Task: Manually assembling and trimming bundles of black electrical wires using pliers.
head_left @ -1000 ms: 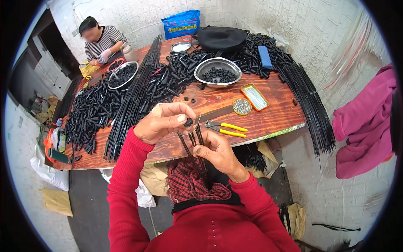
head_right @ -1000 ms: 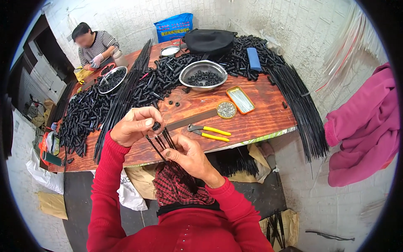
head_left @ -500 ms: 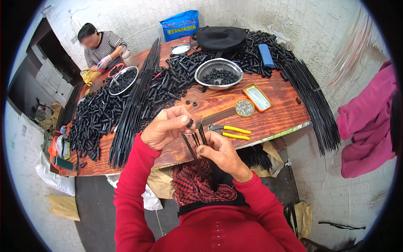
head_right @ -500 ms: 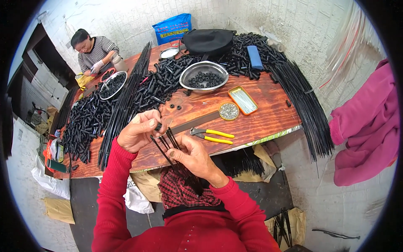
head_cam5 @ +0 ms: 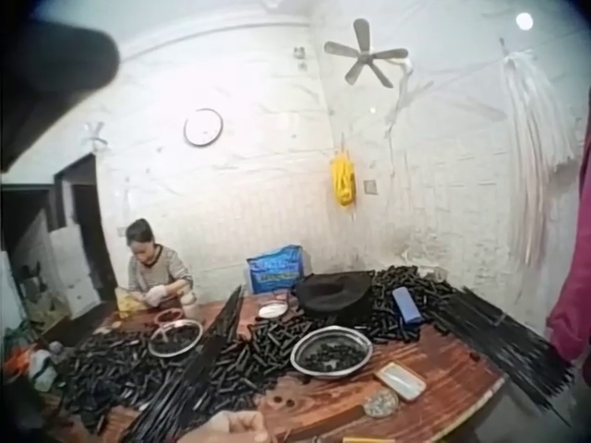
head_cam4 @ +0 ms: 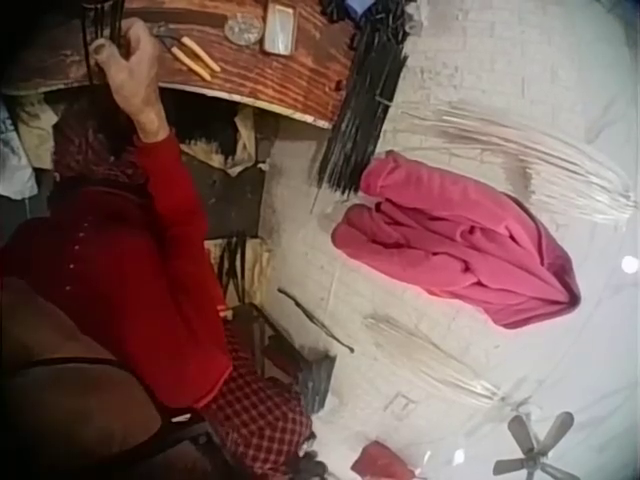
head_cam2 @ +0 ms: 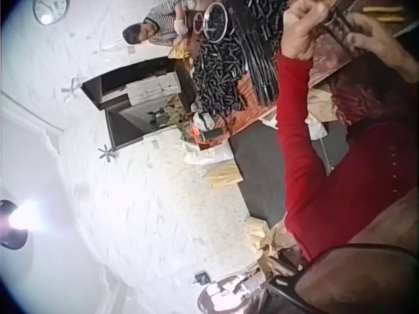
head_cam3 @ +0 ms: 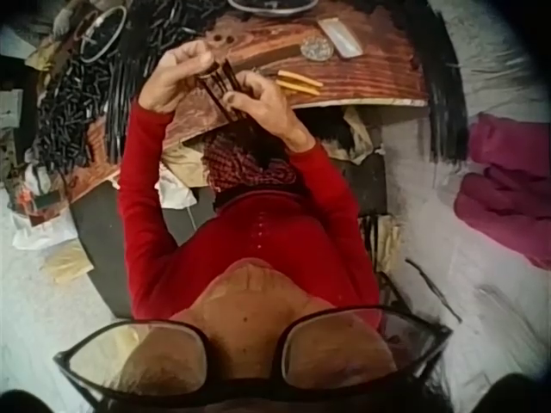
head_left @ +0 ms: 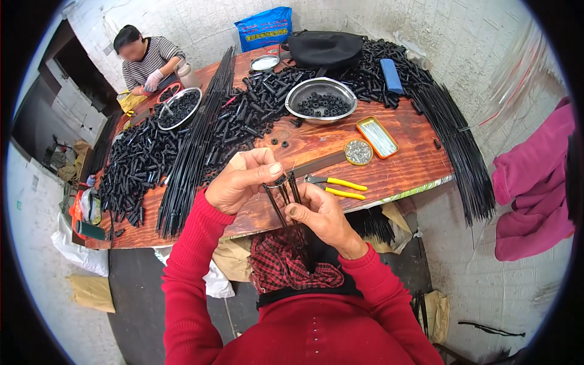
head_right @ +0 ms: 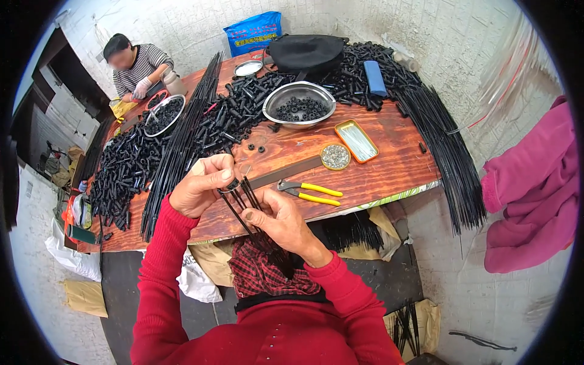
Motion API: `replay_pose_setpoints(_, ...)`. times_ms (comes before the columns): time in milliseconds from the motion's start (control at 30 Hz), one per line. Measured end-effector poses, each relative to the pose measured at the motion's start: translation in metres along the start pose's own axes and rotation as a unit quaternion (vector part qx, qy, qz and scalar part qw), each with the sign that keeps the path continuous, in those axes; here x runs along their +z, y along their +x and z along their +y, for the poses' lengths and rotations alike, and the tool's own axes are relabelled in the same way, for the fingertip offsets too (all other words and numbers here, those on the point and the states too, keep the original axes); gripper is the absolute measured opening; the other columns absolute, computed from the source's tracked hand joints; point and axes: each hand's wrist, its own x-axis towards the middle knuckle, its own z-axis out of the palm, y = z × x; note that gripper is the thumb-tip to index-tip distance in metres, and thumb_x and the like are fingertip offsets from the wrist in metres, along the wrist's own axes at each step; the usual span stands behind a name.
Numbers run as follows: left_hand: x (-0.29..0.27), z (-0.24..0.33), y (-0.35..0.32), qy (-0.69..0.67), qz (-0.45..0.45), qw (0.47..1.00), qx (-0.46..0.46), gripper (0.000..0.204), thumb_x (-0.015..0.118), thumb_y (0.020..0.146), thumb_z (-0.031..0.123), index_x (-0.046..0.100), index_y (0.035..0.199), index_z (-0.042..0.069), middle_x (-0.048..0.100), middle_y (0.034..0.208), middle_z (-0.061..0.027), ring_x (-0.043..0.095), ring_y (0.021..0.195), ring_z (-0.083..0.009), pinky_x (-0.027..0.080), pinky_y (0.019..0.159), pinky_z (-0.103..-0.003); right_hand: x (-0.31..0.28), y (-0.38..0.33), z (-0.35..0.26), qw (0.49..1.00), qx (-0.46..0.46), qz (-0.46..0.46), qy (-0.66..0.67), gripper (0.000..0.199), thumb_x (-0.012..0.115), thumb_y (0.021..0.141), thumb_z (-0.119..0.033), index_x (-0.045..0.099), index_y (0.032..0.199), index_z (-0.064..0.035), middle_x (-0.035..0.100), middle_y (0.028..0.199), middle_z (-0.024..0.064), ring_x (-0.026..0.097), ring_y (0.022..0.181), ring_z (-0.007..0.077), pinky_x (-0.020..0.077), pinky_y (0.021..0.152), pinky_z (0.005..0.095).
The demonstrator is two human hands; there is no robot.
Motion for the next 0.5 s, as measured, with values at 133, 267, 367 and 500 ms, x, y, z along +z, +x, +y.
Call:
replay_pose_setpoints(133, 0.005, 0.001, -0.005, 0.017, 0.013, 1.000, 0.013, 0.018, 0.071, 0.086, 0.017, 0.056, 0.080, 0.009, 0.058, 0.077, 0.0031, 0.052, 0.072, -0.0044, 0.041, 0.066, -0.022, 0.004, -0.002, -0.004, 1.000, 0.006, 0.019, -0.015, 0.025, 0.064, 0.092, -0.019, 0.056, 0.107, -0.0006, 0.061, 0.096, 0.0021, 0.056, 0.081, 0.0079, 0.0466, 0.072, 0.0238)
replay_pose_setpoints(267, 0.012, 0.000, -0.007, 0.040, 0.049, 0.998, 0.032, 0.019, 0.071, 0.085, 0.016, 0.055, 0.077, 0.009, 0.059, 0.077, 0.0023, 0.052, 0.070, -0.0047, 0.041, 0.066, -0.021, 0.004, -0.003, -0.005, 1.000, -0.001, 0.015, -0.015, 0.026, 0.065, 0.092, -0.019, 0.057, 0.108, -0.0006, 0.062, 0.096, 0.0023, 0.056, 0.081, 0.0074, 0.0467, 0.072, 0.0233)
replay_pose_setpoints(367, 0.018, 0.003, -0.011, 0.062, 0.075, 0.994, 0.043, 0.019, 0.070, 0.083, 0.012, 0.053, 0.074, 0.009, 0.058, 0.074, 0.0017, 0.051, 0.068, -0.0051, 0.040, 0.065, -0.021, 0.002, -0.002, -0.007, 0.999, 0.013, 0.005, -0.028, 0.027, 0.066, 0.091, -0.019, 0.058, 0.108, -0.0005, 0.062, 0.095, 0.0022, 0.056, 0.081, 0.0073, 0.0467, 0.072, 0.0234)
replay_pose_setpoints(500, 0.026, 0.003, -0.014, 0.058, 0.120, 0.989, 0.057, 0.022, 0.069, 0.081, 0.009, 0.051, 0.070, 0.009, 0.055, 0.070, 0.0016, 0.046, 0.065, -0.0045, 0.035, 0.061, -0.020, 0.003, -0.001, -0.008, 1.000, 0.014, 0.004, 0.009, 0.029, 0.067, 0.090, -0.021, 0.059, 0.109, -0.0003, 0.062, 0.093, 0.0023, 0.056, 0.080, 0.0075, 0.0466, 0.072, 0.0235)
